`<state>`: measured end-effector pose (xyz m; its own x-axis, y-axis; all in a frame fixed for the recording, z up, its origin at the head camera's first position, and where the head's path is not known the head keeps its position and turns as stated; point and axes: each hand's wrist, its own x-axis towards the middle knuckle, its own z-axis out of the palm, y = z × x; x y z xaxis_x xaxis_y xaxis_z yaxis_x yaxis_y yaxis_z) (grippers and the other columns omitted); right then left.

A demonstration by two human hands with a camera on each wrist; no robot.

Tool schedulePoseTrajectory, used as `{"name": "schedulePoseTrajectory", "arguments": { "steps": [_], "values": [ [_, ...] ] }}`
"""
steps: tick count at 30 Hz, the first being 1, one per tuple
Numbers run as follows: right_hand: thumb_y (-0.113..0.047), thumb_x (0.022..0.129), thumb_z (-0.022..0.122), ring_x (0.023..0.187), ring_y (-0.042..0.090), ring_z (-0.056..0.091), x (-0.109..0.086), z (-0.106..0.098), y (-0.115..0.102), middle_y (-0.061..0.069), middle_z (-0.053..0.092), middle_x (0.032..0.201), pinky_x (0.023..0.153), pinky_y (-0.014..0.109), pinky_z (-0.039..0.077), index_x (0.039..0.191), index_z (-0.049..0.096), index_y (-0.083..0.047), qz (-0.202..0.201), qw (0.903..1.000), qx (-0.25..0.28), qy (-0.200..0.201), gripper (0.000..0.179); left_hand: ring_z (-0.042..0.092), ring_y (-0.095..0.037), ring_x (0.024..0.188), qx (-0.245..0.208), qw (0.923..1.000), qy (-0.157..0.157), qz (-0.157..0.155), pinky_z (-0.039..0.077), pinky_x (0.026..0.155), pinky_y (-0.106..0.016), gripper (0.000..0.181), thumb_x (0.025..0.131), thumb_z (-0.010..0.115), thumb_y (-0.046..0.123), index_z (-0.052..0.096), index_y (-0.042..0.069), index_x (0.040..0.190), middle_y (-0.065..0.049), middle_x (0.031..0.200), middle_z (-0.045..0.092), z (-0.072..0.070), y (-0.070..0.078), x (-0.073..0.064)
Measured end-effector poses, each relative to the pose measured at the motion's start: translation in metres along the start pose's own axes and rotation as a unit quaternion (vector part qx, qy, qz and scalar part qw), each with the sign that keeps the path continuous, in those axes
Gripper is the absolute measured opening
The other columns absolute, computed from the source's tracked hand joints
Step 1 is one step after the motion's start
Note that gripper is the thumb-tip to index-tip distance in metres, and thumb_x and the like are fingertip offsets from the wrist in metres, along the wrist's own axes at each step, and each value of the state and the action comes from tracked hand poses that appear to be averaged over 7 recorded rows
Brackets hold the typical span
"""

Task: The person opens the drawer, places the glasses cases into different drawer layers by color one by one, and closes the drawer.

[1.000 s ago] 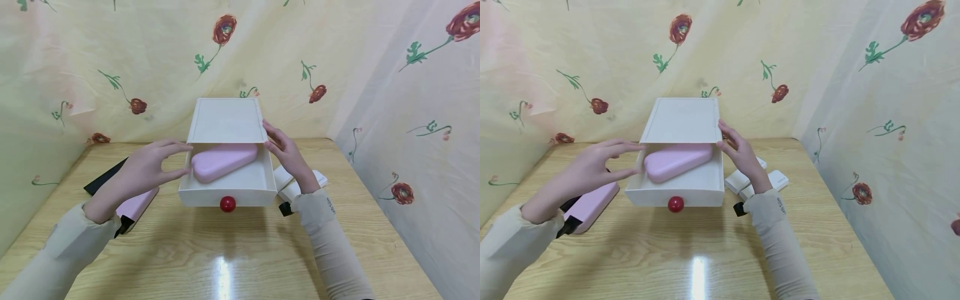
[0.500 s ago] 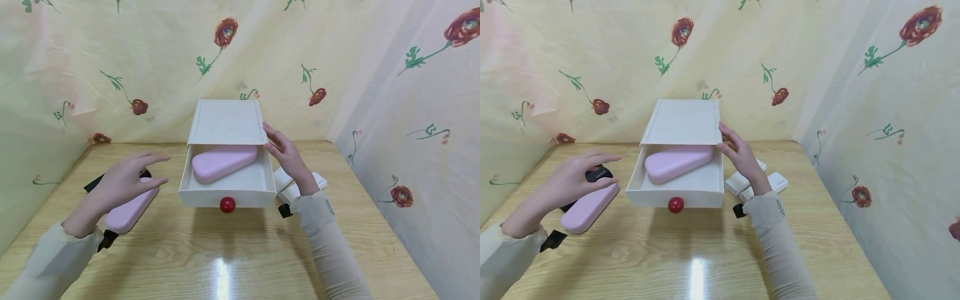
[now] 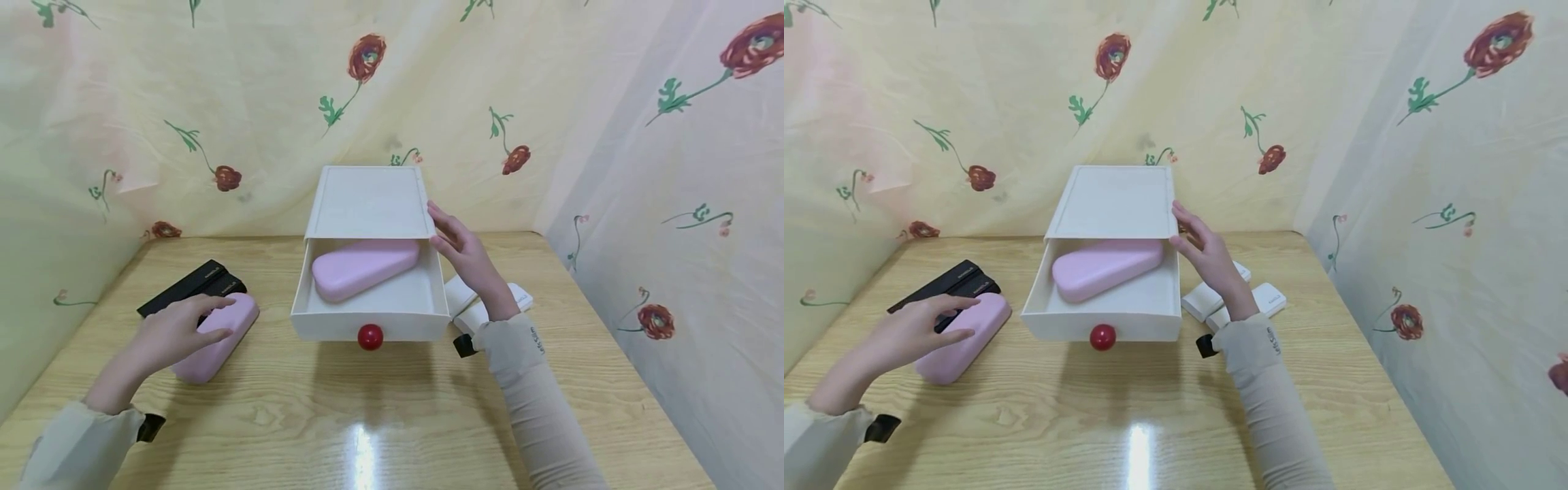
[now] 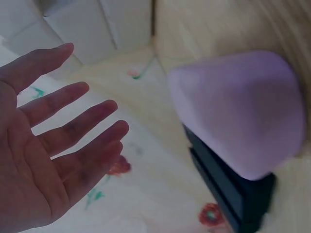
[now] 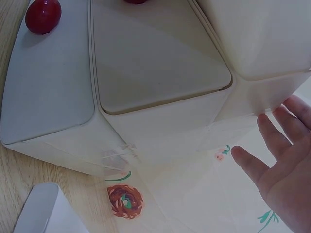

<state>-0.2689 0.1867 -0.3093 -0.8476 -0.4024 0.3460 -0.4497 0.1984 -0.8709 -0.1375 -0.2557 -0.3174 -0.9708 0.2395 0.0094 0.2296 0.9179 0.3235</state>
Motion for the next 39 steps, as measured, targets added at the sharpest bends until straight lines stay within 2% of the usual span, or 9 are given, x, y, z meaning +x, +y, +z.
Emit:
{"name": "schedulePoseTrajectory", "arguments": {
  "steps": [3, 6, 9, 13, 21, 29, 39],
  "values": [
    [-0.016, 0.101, 0.051, 0.147, 0.020, 0.029, 0.000, 0.000, -0.001, -0.004, 0.026, 0.161, 0.116, 0.046, 0.031, 0.150, 0.036, -0.013, 0.002, 1.0000, 0.001, 0.000, 0.051, 0.065, -0.032, 0.097, -0.007, 0.9998, -0.017, -0.013, 0.049, 0.062, -0.039, 0.053, 0.087, 0.071, 0.031, 0.059, 0.005, 0.130, -0.021, 0.123, 0.064, 0.008, -0.014, -0.001],
    [-0.017, 0.101, 0.051, 0.147, 0.020, 0.030, 0.000, -0.001, 0.000, -0.005, 0.026, 0.161, 0.116, 0.046, 0.031, 0.150, 0.036, -0.014, 0.003, 1.0000, -0.001, 0.000, 0.051, 0.057, -0.022, 0.077, -0.012, 0.9988, -0.040, -0.027, 0.040, 0.058, -0.031, 0.057, 0.084, 0.073, 0.030, 0.058, 0.000, 0.130, -0.020, 0.108, 0.067, 0.015, -0.026, -0.002],
    [-0.017, 0.101, 0.051, 0.146, 0.021, 0.030, 0.000, 0.000, 0.000, -0.004, 0.026, 0.161, 0.116, 0.047, 0.031, 0.150, 0.037, -0.013, 0.000, 1.0000, -0.001, 0.000, 0.051, 0.057, -0.027, 0.079, -0.005, 0.9980, -0.050, -0.039, 0.045, 0.061, -0.038, 0.062, 0.081, 0.076, 0.030, 0.057, -0.003, 0.129, -0.025, 0.108, 0.064, 0.022, -0.035, -0.004],
    [-0.017, 0.101, 0.051, 0.147, 0.022, 0.029, 0.000, 0.000, 0.000, -0.002, 0.026, 0.161, 0.117, 0.048, 0.029, 0.150, 0.036, -0.011, -0.008, 1.0000, 0.003, 0.000, 0.051, 0.060, -0.042, 0.102, 0.009, 0.9971, -0.054, -0.052, 0.051, 0.070, -0.054, 0.068, 0.078, 0.078, 0.033, 0.055, -0.004, 0.130, -0.034, 0.122, 0.056, 0.028, -0.042, -0.005],
    [-0.016, 0.101, 0.050, 0.147, 0.021, 0.029, -0.001, -0.001, 0.000, -0.003, 0.026, 0.161, 0.118, 0.047, 0.028, 0.150, 0.036, -0.012, -0.009, 0.9999, 0.000, -0.004, 0.051, 0.058, -0.037, 0.095, 0.011, 0.9945, -0.082, -0.064, 0.051, 0.068, -0.050, 0.074, 0.079, 0.078, 0.034, 0.049, -0.007, 0.134, -0.037, 0.121, 0.053, 0.033, -0.046, -0.001],
    [-0.019, 0.101, 0.051, 0.147, 0.021, 0.029, -0.002, 0.000, -0.001, -0.003, 0.026, 0.161, 0.117, 0.046, 0.030, 0.151, 0.035, -0.013, -0.005, 1.0000, -0.005, -0.004, 0.052, 0.058, -0.040, 0.097, 0.006, 0.9938, -0.083, -0.074, 0.051, 0.072, -0.055, 0.080, 0.078, 0.078, 0.035, 0.046, -0.007, 0.137, -0.038, 0.123, 0.049, 0.040, -0.048, 0.000],
    [-0.021, 0.101, 0.051, 0.146, 0.016, 0.030, -0.003, 0.001, -0.001, -0.008, 0.026, 0.160, 0.116, 0.043, 0.033, 0.151, 0.035, -0.016, -0.002, 1.0000, -0.002, -0.004, 0.052, 0.060, -0.040, 0.092, 0.016, 0.9924, -0.083, -0.090, 0.051, 0.068, -0.055, 0.088, 0.074, 0.080, 0.039, 0.042, -0.006, 0.139, -0.040, 0.124, 0.048, 0.042, -0.044, 0.002]
  ]
}}
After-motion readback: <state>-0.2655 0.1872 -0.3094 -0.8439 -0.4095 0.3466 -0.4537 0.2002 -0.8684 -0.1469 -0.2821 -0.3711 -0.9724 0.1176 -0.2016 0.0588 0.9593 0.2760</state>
